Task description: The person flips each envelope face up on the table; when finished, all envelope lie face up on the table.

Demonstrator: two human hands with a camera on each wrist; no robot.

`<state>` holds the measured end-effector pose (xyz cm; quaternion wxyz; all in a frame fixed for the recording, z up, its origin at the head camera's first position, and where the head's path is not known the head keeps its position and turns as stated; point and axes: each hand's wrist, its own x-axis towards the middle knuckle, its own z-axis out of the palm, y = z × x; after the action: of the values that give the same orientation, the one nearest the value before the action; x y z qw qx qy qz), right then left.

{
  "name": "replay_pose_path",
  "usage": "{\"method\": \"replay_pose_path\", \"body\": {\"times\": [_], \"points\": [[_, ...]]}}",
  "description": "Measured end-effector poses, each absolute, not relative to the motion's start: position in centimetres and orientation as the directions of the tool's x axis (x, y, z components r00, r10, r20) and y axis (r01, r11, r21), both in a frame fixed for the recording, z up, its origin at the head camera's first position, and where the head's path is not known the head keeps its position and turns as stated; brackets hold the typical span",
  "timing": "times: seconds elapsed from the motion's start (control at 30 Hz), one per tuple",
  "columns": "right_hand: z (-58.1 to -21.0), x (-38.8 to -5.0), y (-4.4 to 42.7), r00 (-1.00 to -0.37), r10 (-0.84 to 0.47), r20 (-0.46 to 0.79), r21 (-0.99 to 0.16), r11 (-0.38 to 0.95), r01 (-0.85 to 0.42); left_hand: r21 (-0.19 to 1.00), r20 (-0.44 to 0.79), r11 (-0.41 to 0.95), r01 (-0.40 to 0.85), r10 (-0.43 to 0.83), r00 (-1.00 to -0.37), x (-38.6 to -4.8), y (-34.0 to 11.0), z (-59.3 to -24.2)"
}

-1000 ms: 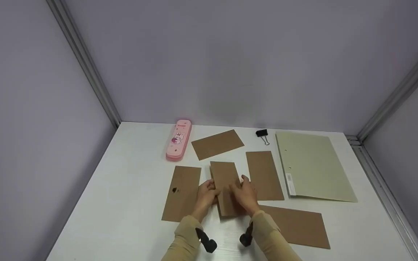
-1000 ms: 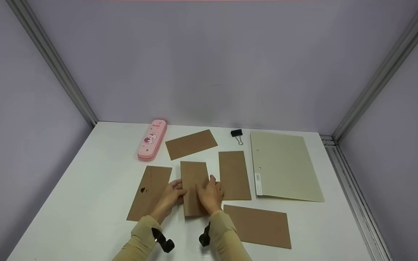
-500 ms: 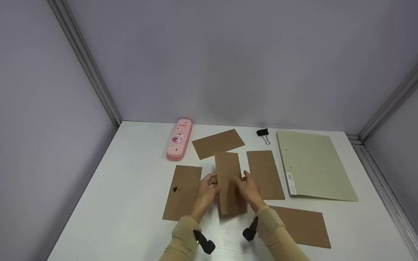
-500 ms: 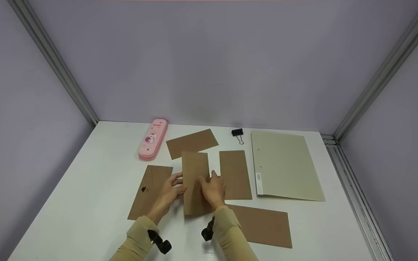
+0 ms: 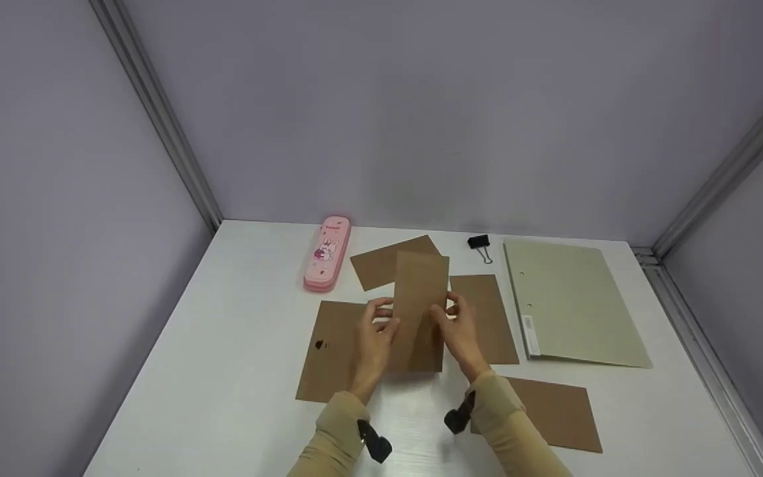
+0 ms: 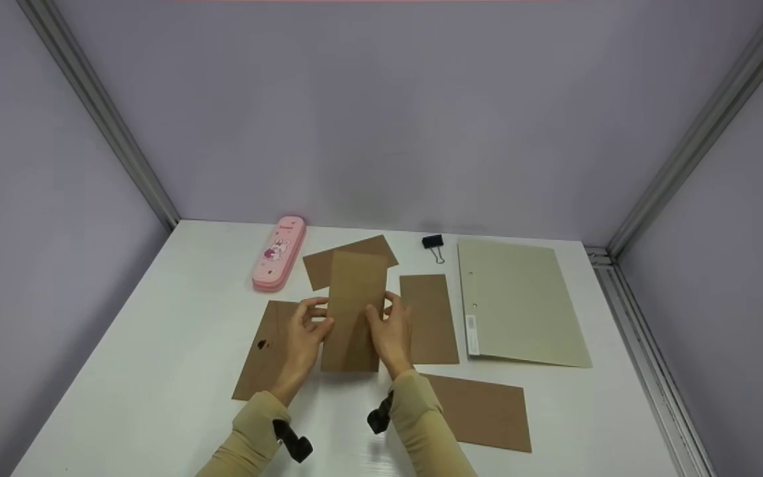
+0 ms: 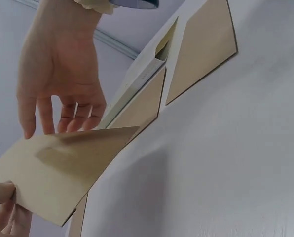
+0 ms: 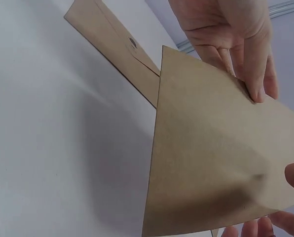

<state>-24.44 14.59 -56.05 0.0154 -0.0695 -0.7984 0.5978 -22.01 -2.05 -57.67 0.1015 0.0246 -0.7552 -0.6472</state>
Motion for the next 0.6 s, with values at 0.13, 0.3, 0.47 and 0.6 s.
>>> {"method": "replay_pose_path", "body": {"times": [0.13, 0.3, 0.47, 0.6], "points": [[-55.4, -24.0, 14.3, -0.989, 0.142, 0.028, -0.965, 0.263, 0.011, 0.962, 0.209, 0.226, 0.152, -0.251, -0.945, -22.1, -2.0, -57.3], [-54.8, -23.6, 14.1, -0.981, 0.158, 0.115, -0.969, 0.237, -0.075, 0.95, 0.262, 0.25, 0.186, -0.317, -0.912, -22.1, -2.0, -56.5], [-54.3, -23.8, 14.0, -0.969, 0.195, 0.154, -0.979, 0.159, -0.123, 0.972, 0.205, 0.18, 0.153, -0.327, -0.922, -21.9, -2.0, -55.6], [-53.9, -23.8, 14.1, -0.966, 0.226, 0.127, -0.991, -0.006, -0.131, 0.992, 0.123, 0.0, 0.13, -0.32, -0.939, -21.9, -1.9, -54.9]]}}
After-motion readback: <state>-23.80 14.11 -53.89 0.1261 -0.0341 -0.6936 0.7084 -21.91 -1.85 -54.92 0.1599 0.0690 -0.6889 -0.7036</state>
